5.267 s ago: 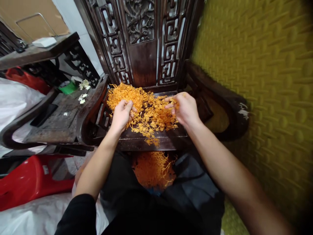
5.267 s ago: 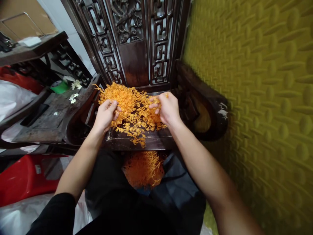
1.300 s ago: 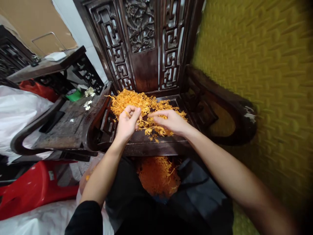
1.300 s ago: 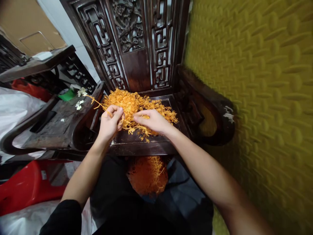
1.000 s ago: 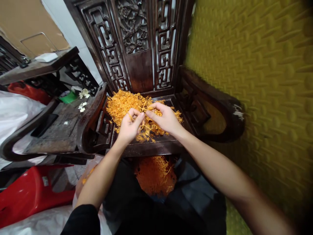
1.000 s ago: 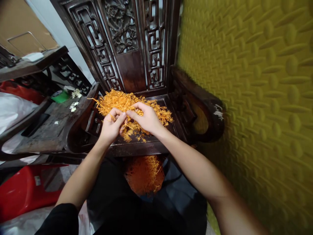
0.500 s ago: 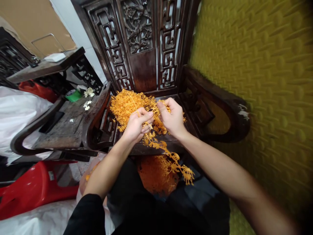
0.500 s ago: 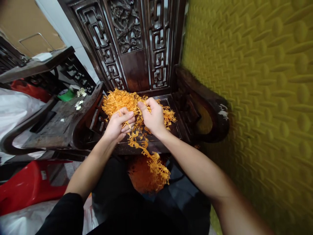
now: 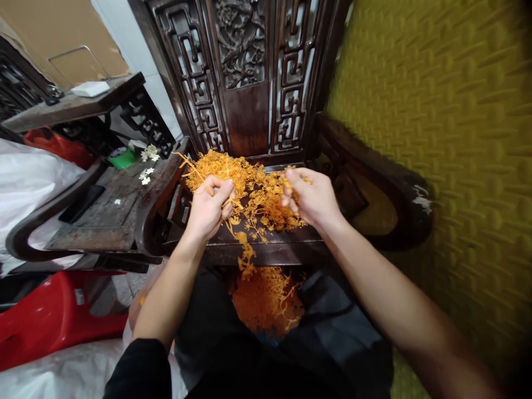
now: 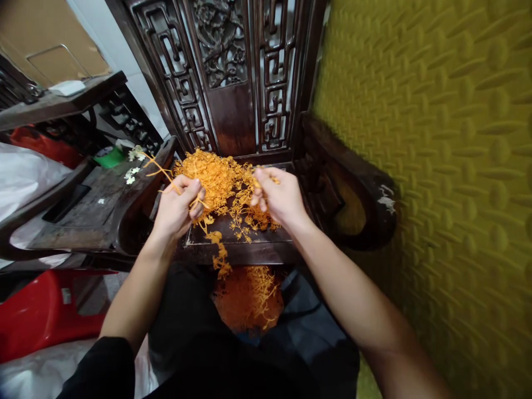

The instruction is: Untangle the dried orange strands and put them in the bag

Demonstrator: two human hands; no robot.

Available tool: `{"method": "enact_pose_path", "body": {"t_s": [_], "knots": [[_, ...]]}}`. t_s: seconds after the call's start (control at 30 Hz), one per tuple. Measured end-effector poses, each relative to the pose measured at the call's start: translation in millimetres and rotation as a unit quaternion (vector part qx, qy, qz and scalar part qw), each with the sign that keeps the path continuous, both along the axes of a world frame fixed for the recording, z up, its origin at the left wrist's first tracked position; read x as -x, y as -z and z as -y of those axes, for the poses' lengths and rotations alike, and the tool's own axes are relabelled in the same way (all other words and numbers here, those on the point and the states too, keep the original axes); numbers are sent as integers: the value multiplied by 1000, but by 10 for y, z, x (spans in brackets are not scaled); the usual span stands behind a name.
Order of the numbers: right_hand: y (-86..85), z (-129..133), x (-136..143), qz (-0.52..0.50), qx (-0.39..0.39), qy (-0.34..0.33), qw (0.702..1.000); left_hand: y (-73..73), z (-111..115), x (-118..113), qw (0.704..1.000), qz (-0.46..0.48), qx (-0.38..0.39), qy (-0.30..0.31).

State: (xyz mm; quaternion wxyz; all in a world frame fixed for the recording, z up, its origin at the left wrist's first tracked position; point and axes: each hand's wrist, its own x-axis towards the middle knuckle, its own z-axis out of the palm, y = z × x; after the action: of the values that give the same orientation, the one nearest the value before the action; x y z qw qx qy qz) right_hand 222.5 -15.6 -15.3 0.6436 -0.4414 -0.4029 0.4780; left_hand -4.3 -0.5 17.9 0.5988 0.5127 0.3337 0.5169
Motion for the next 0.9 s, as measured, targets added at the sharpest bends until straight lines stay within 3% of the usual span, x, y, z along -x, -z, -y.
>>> {"method": "enact_pose_path", "body": {"t_s": [0.17,0.5,0.57,0.67,0.77,0.83,0.9], "knots": [[57,85,316,-33,38,-123,991,127,-100,-122,995,1,87,57],[57,52,270,-65,79,-194,976,134,-170,-92,986,67,150,18],[78,50,315,-19,80,-187,979,135,-174,-108,985,75,156,20],[119,25,332,143,46,-177,973,132,-162,-124,984,87,154,35],[166,-18,294,301,-61,-231,923,134,-144,-127,984,97,145,43],[197,-41,277,358,-119,-252,891,137,-131,-132,985,101,135,38],[226,-53,285,388,-143,-237,879,135,-114,-150,987,107,112,29]]}}
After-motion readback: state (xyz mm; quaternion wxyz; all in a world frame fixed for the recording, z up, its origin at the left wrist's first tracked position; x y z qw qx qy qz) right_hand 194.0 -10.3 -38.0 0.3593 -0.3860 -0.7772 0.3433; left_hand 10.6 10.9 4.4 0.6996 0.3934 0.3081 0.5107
